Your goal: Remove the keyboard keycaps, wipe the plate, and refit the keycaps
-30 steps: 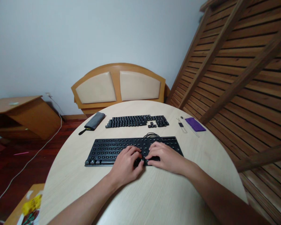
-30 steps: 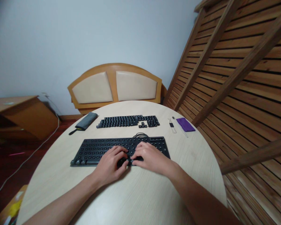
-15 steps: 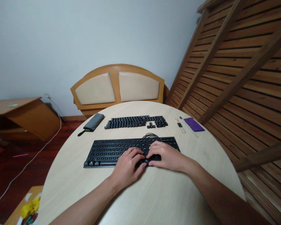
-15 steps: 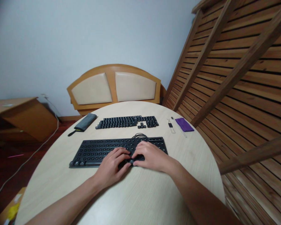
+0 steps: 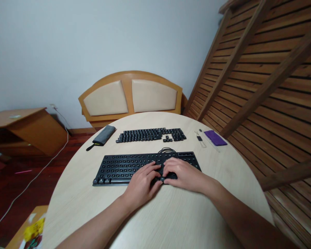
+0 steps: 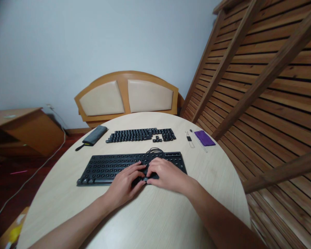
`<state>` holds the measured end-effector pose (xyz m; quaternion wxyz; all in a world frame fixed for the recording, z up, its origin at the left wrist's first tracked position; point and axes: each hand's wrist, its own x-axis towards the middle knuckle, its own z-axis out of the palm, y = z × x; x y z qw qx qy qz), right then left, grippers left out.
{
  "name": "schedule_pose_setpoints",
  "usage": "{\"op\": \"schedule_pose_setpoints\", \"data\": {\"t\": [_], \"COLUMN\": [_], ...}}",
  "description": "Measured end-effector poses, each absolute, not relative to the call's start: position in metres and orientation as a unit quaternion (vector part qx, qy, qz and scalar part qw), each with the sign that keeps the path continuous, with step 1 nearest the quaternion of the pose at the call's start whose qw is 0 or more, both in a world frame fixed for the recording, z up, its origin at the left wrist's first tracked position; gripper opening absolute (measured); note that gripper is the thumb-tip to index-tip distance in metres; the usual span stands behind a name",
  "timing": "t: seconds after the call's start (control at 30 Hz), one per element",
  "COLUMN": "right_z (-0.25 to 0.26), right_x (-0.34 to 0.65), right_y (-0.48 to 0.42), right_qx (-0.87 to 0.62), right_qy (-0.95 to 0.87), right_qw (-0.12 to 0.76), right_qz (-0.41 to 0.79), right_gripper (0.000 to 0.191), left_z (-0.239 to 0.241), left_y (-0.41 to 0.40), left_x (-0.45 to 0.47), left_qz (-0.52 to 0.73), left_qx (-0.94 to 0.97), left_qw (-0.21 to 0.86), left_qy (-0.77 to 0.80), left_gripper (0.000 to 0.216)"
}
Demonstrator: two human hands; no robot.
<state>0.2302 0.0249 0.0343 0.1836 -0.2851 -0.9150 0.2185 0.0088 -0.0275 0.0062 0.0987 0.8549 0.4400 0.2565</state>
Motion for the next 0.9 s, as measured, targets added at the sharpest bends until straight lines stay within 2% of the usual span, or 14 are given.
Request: {"op": "schedule_pose_setpoints", "data": {"t": [0.9], "right_z": [0.0351], "right_x": [0.2229], "right_y": [0.0163], "right_qx": [-0.34], "right_qy": [-0.906], "right_qw": [0.157], "right_qz": [0.197], "right_gripper": [0.006], "left_z": [0.0087], "left_y": [-0.0283], "left_x": [0.0131], "left_qz": [0.275], "left_qx": [0.848], "left_qw": [0.103], "left_qy": [0.441], "left_gripper": [0.012]}}
